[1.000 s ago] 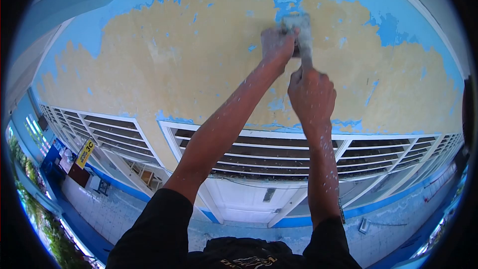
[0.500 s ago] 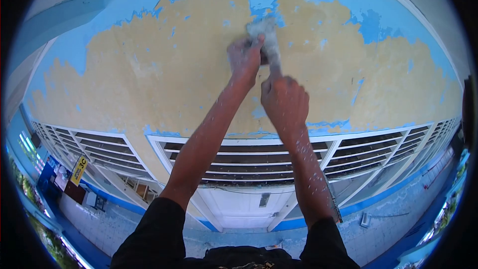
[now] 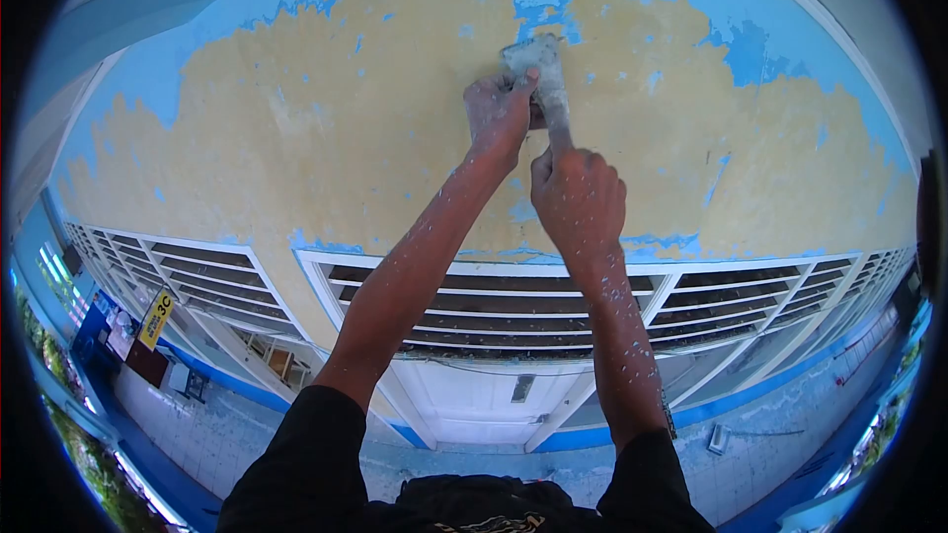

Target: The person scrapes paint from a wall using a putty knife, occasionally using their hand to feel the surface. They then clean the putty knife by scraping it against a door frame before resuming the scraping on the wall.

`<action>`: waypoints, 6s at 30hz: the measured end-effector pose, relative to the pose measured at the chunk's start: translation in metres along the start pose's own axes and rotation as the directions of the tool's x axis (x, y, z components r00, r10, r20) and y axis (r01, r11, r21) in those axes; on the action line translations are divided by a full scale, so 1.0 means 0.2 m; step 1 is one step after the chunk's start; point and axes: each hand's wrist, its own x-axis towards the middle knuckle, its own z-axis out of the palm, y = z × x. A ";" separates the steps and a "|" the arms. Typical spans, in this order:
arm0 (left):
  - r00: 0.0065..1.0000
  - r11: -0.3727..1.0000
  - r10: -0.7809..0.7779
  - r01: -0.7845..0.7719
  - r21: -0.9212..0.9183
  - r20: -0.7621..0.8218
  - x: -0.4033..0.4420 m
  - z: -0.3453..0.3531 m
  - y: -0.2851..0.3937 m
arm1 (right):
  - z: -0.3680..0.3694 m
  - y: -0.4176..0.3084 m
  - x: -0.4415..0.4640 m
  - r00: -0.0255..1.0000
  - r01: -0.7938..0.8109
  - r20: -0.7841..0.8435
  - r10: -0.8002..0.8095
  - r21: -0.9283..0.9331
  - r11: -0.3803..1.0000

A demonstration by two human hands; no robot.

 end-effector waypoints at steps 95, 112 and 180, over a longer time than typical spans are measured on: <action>0.376 -0.356 0.606 -0.660 0.661 0.701 0.27 -0.37 0.05 | 0.11 0.35 -1.99 0.520 -0.471 0.804 0.288 -0.011 0.882; 0.419 0.102 0.185 -0.908 0.407 0.889 -0.51 -0.17 -0.70 | 0.09 0.61 -2.33 0.372 -0.528 0.788 0.491 -0.256 0.810; 0.829 0.690 -0.469 0.559 0.460 -0.305 -2.04 -1.64 -0.92 | 0.42 0.15 -1.99 0.577 -0.265 0.792 -0.198 0.411 0.872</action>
